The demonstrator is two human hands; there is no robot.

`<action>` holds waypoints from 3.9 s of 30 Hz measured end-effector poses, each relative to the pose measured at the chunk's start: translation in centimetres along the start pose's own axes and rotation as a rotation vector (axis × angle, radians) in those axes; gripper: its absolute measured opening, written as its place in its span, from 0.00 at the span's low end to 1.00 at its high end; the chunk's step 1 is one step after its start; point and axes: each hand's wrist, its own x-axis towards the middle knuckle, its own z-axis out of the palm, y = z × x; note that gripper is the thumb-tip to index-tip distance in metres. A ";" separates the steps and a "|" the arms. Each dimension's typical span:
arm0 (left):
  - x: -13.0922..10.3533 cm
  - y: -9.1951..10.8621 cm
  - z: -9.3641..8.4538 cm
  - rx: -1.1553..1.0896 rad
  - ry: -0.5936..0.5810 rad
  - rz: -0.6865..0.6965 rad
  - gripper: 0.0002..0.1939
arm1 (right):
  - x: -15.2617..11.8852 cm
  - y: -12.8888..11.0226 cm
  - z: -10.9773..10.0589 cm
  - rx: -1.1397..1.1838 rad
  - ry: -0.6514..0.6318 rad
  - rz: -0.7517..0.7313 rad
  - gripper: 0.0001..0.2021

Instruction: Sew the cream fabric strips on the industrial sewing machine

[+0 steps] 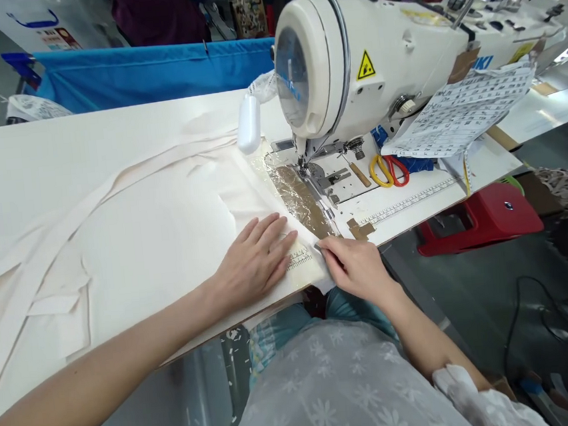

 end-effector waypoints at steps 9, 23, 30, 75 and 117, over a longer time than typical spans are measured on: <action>-0.1 0.4 0.8 -0.054 -0.014 0.075 0.21 | 1.7 -0.4 1.3 0.070 0.088 0.028 0.11; -0.1 0.5 0.6 -0.017 -0.001 0.088 0.20 | 2.0 -0.8 0.9 -0.007 0.007 0.023 0.11; 0.0 0.8 0.4 -0.009 -0.008 0.073 0.19 | -1.4 0.2 -1.1 0.022 -0.039 0.037 0.11; -0.1 1.3 0.2 -0.029 -0.040 0.141 0.20 | -0.4 -0.4 0.2 0.172 0.031 0.114 0.10; -0.3 1.6 0.7 -0.014 -0.048 0.133 0.22 | 2.3 -0.6 0.6 0.169 0.017 0.081 0.10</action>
